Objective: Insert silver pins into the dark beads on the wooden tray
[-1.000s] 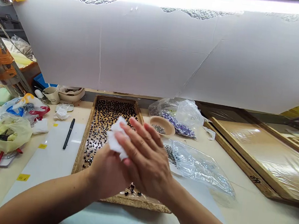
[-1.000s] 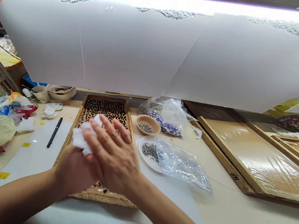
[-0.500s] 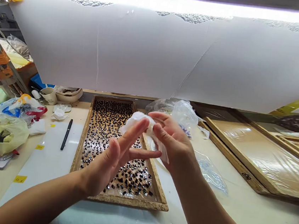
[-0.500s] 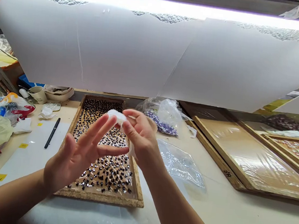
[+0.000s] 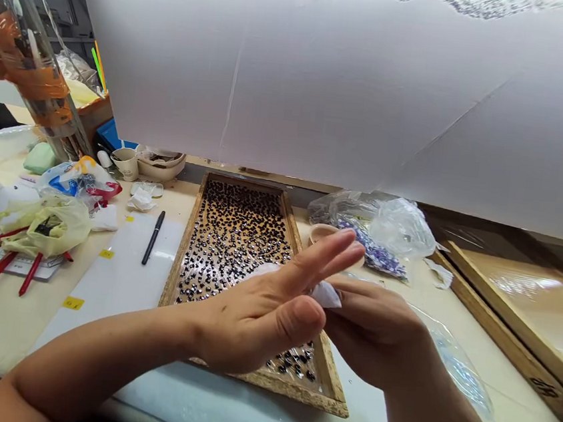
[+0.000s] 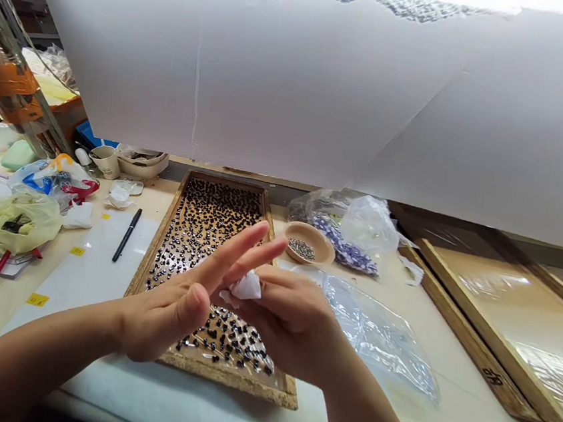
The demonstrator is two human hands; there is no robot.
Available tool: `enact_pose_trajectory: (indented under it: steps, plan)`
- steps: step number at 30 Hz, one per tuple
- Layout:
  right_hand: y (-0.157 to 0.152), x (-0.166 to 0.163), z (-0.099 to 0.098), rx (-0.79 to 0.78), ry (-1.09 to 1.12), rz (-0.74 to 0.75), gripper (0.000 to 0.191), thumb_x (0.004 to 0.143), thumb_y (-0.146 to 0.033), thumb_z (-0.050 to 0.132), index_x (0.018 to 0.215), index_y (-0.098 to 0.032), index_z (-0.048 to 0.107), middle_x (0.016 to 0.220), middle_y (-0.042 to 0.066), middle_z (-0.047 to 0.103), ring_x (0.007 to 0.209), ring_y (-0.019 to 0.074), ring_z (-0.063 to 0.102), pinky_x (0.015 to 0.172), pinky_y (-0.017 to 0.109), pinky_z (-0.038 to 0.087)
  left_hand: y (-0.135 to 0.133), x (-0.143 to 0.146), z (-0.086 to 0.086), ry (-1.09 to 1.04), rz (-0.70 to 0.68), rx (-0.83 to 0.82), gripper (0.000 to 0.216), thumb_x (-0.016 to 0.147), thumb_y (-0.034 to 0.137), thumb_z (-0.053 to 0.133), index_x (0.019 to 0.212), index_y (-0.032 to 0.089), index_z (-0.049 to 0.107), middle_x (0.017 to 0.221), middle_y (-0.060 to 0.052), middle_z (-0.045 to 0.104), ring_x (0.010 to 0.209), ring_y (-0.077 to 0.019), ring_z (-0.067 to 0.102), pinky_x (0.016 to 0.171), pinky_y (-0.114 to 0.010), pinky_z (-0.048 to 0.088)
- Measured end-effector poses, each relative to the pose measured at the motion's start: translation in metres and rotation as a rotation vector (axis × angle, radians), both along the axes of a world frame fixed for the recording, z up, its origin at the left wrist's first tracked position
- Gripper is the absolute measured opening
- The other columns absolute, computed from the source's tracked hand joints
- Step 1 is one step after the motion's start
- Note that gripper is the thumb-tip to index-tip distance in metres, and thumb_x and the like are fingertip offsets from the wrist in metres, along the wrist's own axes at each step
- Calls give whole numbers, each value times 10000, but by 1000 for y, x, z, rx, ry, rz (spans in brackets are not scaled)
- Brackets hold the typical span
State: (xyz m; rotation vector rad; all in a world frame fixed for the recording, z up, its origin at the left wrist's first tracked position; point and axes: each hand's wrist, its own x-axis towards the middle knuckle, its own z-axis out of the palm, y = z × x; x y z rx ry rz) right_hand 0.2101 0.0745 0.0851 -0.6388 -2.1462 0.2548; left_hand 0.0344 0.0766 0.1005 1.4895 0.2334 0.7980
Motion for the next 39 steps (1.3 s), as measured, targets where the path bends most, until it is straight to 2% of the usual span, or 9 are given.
enact_pose_trajectory:
  steps: [11, 15, 18, 20, 22, 24, 28, 33, 39]
  plan:
    - [-6, -2, -9, 273, -154, -189, 332, 737, -14, 529, 984, -223, 602, 741, 24, 696, 722, 176, 650, 580, 301, 514, 6, -2, 5, 28, -29, -168, 591, 862, 568, 334, 1402, 343, 248, 1428, -4, 404, 1316, -269, 347, 984, -427, 375]
    - [-6, 0, -10, 312, -144, -218, 390, 739, -5, 529, 1044, -237, 601, 958, 49, 711, 929, 212, 656, 739, 362, 558, 13, 3, -5, 119, 248, -90, 544, 876, 427, 435, 1394, 351, 285, 1446, -14, 376, 1290, -303, 373, 970, -439, 385]
    - [-9, 3, -10, 278, -119, -301, 387, 748, -23, 568, 1055, -255, 611, 1002, 38, 704, 903, 217, 665, 739, 375, 565, 21, 3, -12, 243, 531, -2, 469, 859, 374, 482, 1323, 317, 442, 1346, -60, 498, 1198, -304, 459, 971, -455, 373]
    - [-10, 4, -12, 256, -68, -392, 373, 738, -23, 592, 1006, -280, 628, 920, 12, 716, 821, 215, 674, 711, 376, 559, 24, 4, -16, 306, 592, 86, 367, 845, 354, 501, 1192, 265, 583, 1207, -83, 591, 1126, -289, 499, 976, -453, 365]
    - [-10, 4, -14, 293, -26, -481, 319, 722, -29, 613, 908, -287, 637, 820, -4, 713, 753, 214, 669, 679, 368, 545, 24, 6, -18, 335, 497, 95, 305, 848, 352, 486, 1070, 232, 655, 1079, -92, 636, 1024, -269, 547, 915, -437, 421]
    - [-9, 3, -16, 359, -30, -548, 228, 717, -56, 629, 782, -274, 614, 721, -11, 686, 699, 205, 654, 624, 340, 522, 22, 10, -19, 319, 289, -73, 344, 868, 377, 429, 1095, 225, 638, 1069, -106, 631, 903, -242, 598, 755, -385, 508]
    - [-3, 3, -16, 422, -42, -644, 257, 719, -173, 680, 586, -233, 468, 495, -39, 502, 463, 113, 474, 442, 252, 389, 19, 13, -16, 270, -19, -450, 443, 876, 407, 391, 1280, 250, 486, 1319, -155, 480, 676, -170, 654, 468, -248, 509]
    - [5, 7, -14, 168, 158, -720, 207, 766, -304, 667, 619, -216, 551, 438, -66, 411, 383, 71, 332, 363, 223, 294, 25, -1, -3, 398, 191, -392, 558, 841, 333, 487, 1373, 260, 338, 1403, -208, 388, 414, -73, 590, 350, -209, 458]
    - [14, 11, -20, -223, 333, -527, 159, 834, -291, 568, 712, -198, 610, 571, -23, 541, 481, 101, 507, 413, 218, 428, 36, -13, 8, 532, 365, -136, 379, 814, 295, 544, 1191, 255, 562, 1189, -107, 613, 306, -4, 454, 266, -159, 323]
